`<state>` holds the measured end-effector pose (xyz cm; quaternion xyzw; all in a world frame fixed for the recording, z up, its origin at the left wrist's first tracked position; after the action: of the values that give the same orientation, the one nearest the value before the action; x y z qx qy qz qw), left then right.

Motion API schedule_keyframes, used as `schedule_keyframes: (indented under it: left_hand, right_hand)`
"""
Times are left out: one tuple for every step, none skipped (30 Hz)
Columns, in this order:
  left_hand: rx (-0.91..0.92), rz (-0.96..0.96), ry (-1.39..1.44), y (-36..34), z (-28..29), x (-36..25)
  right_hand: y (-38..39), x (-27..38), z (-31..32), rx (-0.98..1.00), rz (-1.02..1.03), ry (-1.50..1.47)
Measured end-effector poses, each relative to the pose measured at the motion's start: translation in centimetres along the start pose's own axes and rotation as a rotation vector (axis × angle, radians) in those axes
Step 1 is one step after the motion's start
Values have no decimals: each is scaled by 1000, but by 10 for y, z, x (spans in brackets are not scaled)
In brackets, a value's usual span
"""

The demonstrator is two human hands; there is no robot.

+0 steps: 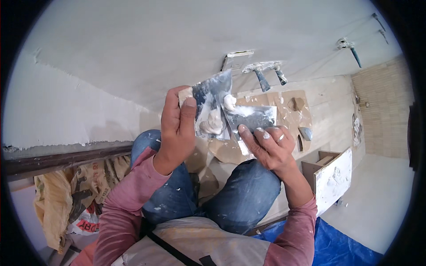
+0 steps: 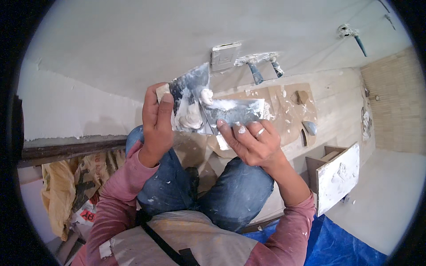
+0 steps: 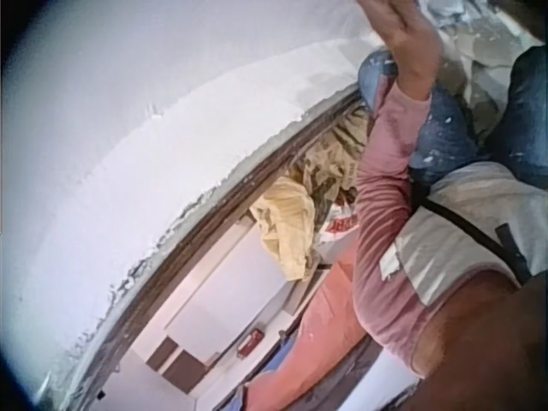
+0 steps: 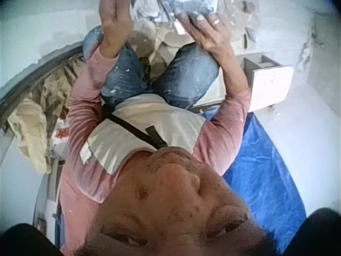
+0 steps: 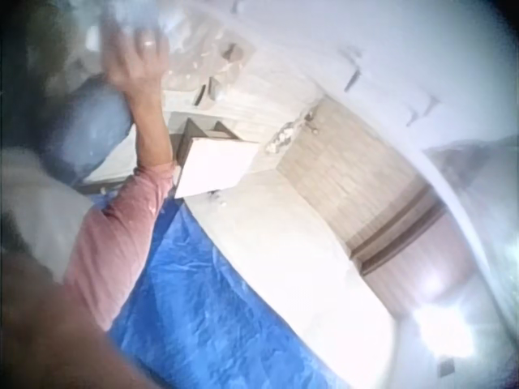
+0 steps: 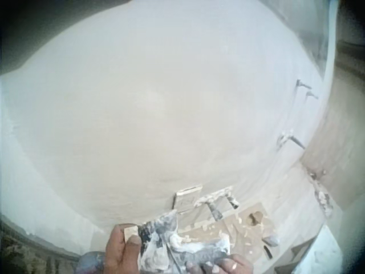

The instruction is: The person applies plaster to the wall using a putty knife, mixes and scrapes plaster between two putty knives, and spreads plaster around the pipes on the wall.

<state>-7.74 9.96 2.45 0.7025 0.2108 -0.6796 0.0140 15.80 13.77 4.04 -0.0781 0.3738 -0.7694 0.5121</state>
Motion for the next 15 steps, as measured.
schedule_keyframes:
  left_hand:
    - [35,-23,-40,2,-2,-2]
    - [35,-25,-40,4,-1,-3]
    - [83,-33,-121,7,1,-4]
    - [131,-41,-202,8,3,-5]
    - [211,-13,-238,7,2,-12]
    - [217,-12,-230,6,0,-14]
    - [220,-7,-271,5,-1,-15]
    - [226,0,-315,5,-2,-13]
    - [120,73,-52,1,1,0]
    - [46,148,124,-5,10,6]
    - [-19,226,313,-14,14,10]
    - [-13,231,309,-20,21,9]
    - [-117,214,379,-26,29,8]
    - [-226,194,439,-29,37,6]
    - [-218,201,432,-32,39,5]
  right_hand:
    - [1,-3,-3,-36,16,39]
    - [2,-4,-3,-37,16,40]
    - [4,-6,-3,-76,-30,59]
    - [6,-9,-4,-114,-76,78]
    - [12,-13,-5,-149,-95,140]
    - [19,-18,-7,-190,-114,146]
    - [23,-22,-10,-234,-146,114]
    - [29,-24,-13,-277,-181,82]
    - [35,-24,-19,-278,-190,76]
    - [41,-24,-25,-266,-207,-2]
    - [50,-26,-31,-241,-224,-66]
    - [57,-26,-40,-241,-233,-65]
    - [65,-26,-53,-215,-255,-126]
    - [72,-24,-69,-195,-279,-195]
    - [80,-25,-84,-196,-291,-194]
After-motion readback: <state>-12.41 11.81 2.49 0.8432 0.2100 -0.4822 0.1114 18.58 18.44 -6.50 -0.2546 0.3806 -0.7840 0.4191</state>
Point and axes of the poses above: each hand's wrist, its own y-axis away from the middle knuckle, its own z-axis out of the back of the hand, x = y × z, the point moved 1 cm from there along -y, towards the middle knuckle, and after that the axes turned 2 degrees about y, right-handed, at the moved point
